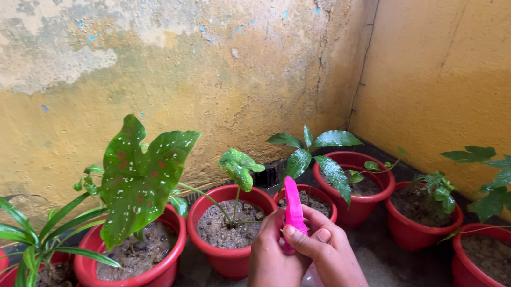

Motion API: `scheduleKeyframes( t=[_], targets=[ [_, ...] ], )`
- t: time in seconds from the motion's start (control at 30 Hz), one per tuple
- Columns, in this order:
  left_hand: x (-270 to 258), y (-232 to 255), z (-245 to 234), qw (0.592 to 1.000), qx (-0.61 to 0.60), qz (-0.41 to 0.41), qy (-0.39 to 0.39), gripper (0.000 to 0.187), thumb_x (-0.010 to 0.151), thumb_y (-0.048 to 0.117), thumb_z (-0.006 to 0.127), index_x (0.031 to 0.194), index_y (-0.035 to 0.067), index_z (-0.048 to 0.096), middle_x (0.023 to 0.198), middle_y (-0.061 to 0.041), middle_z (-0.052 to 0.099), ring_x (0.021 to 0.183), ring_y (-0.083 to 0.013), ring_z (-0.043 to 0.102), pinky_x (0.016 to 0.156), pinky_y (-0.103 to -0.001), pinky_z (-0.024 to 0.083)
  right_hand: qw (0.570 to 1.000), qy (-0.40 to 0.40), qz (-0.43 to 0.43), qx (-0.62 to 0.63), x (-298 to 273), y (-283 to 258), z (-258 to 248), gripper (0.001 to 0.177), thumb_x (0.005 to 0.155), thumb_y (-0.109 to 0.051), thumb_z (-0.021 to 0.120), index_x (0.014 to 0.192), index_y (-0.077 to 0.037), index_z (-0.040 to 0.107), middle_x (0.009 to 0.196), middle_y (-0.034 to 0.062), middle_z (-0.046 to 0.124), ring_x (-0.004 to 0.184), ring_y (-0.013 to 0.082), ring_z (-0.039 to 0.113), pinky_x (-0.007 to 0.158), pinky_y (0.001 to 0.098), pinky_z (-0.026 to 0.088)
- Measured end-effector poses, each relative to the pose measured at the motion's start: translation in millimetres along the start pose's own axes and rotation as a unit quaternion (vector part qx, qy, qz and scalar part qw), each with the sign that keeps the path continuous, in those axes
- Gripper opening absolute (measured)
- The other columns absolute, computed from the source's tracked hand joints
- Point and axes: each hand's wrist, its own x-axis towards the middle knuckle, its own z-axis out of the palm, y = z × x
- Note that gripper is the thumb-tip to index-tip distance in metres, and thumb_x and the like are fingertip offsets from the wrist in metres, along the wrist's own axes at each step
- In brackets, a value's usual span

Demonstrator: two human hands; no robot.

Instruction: The person holds a pink spray bottle with both hands and sprays water onto the leaves of potted plants arranged along a wall.

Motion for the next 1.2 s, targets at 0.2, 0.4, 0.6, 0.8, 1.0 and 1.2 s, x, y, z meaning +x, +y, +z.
scheduleKeyframes(
  t=[0.2,0.4,0.6,0.8,1.0,1.2],
  targets=[
    [-2,-5,-15,0.999,0.029,0.003,0.037,0.042,0.072,0.035,0.091,0.098,0.006,0.073,0.095,-0.011,0.074,0.086,-0.0248,0.074,0.074,-0.037,0.058,1.0,-0.002,0.006,0.0,4,9,14,0.048,0.082,-0.008,0.074,0.129,0.003,0.066,0.101,0.0083,0.076,0.091,0.0129,0.07,0.086,0.028,0.054],
    [-2,-12,-31,0.999,0.0,-0.032,0.042,0.048,0.07,0.034,0.09,0.104,0.006,0.071,0.098,-0.009,0.074,0.086,-0.021,0.077,0.074,-0.035,0.06,1.0,-0.016,0.023,0.003,4,15,31,0.052,0.083,-0.012,0.074,0.132,0.002,0.064,0.106,0.008,0.075,0.097,0.0133,0.069,0.091,0.0294,0.053],
    [-2,-18,-44,0.999,-0.016,-0.007,0.027,0.048,0.075,0.034,0.089,0.109,0.005,0.072,0.105,-0.009,0.073,0.091,-0.0214,0.076,0.077,-0.035,0.06,0.999,-0.035,0.024,0.011,4,18,43,0.056,0.083,-0.013,0.074,0.136,0.001,0.063,0.109,0.0083,0.074,0.1,0.0135,0.068,0.093,0.0296,0.052],
    [0,-18,-51,0.998,0.026,-0.037,0.039,0.049,0.071,0.036,0.091,0.106,0.006,0.073,0.099,-0.009,0.074,0.088,-0.0213,0.076,0.076,-0.035,0.059,0.999,-0.011,0.04,0.033,9,27,49,0.053,0.082,-0.01,0.074,0.133,0.002,0.063,0.104,0.0086,0.074,0.095,0.015,0.069,0.089,0.0303,0.054],
    [2,-21,-57,0.999,0.009,-0.045,0.028,0.047,0.072,0.036,0.09,0.103,0.006,0.074,0.098,-0.009,0.075,0.087,-0.0216,0.077,0.076,-0.036,0.06,0.999,0.0,0.038,0.011,13,32,53,0.053,0.082,-0.01,0.074,0.133,0.001,0.064,0.103,0.0076,0.075,0.093,0.0139,0.069,0.087,0.0296,0.054],
    [4,-24,-59,0.999,0.003,-0.031,0.021,0.043,0.073,0.033,0.089,0.103,0.006,0.074,0.1,-0.009,0.072,0.087,-0.0216,0.075,0.075,-0.036,0.059,0.999,-0.017,0.037,0.023,14,34,54,0.054,0.082,-0.011,0.073,0.134,-0.001,0.062,0.104,0.0068,0.075,0.095,0.0129,0.069,0.089,0.0292,0.053]
  ],
)
